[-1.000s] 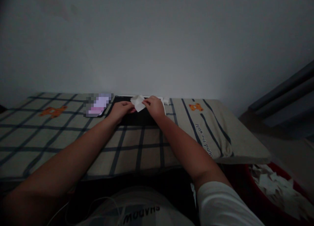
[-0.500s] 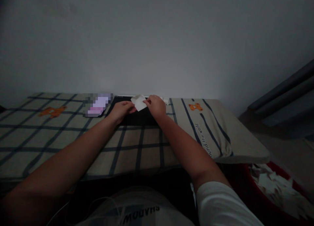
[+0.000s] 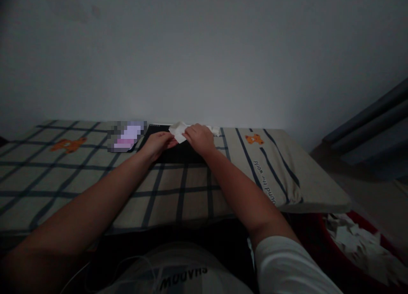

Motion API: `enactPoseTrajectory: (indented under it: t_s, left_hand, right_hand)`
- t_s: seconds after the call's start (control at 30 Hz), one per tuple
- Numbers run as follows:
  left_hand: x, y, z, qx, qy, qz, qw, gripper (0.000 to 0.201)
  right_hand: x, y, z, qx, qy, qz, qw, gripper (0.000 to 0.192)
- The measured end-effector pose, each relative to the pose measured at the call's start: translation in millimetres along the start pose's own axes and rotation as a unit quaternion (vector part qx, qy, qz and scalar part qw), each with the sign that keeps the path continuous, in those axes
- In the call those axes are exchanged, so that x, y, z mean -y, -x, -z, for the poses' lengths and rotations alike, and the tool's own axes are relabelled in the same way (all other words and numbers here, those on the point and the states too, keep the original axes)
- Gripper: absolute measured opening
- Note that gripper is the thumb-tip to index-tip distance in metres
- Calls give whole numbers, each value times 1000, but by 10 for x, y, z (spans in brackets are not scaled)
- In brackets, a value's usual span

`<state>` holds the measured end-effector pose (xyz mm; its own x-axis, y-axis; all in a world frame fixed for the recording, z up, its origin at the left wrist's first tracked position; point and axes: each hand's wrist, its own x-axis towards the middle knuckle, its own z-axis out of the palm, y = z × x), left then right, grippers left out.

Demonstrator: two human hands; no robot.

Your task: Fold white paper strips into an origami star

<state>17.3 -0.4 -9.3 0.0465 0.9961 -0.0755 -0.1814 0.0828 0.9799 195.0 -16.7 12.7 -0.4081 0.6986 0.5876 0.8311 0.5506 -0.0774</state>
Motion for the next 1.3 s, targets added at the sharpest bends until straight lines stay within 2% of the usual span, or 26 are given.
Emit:
enactPoseTrajectory:
  t_s: [0.27,0.5,0.7,0.93,1.3]
  left_hand:
    - [-44,52,-25,2,9,-19,1000,7]
    - [2,9,-5,42,23,-22,999,7]
    - [-16,36,-26,20,44,-8,999,2]
    - [-41,66,-51,-3,55,-9,998,9]
    - [-10,4,-11,5,57,-1,998,9]
  right_hand:
    - [-16,0,-72,-10,-5,-35,999,29]
    - [5,-10,-78,-22,42,-47,998,25]
    - [23,8,-66,-31,38,-7,999,21]
    - [23,13,-58,-19,18,41,999,15]
    - [2,7,-72,18,-23,106,994,21]
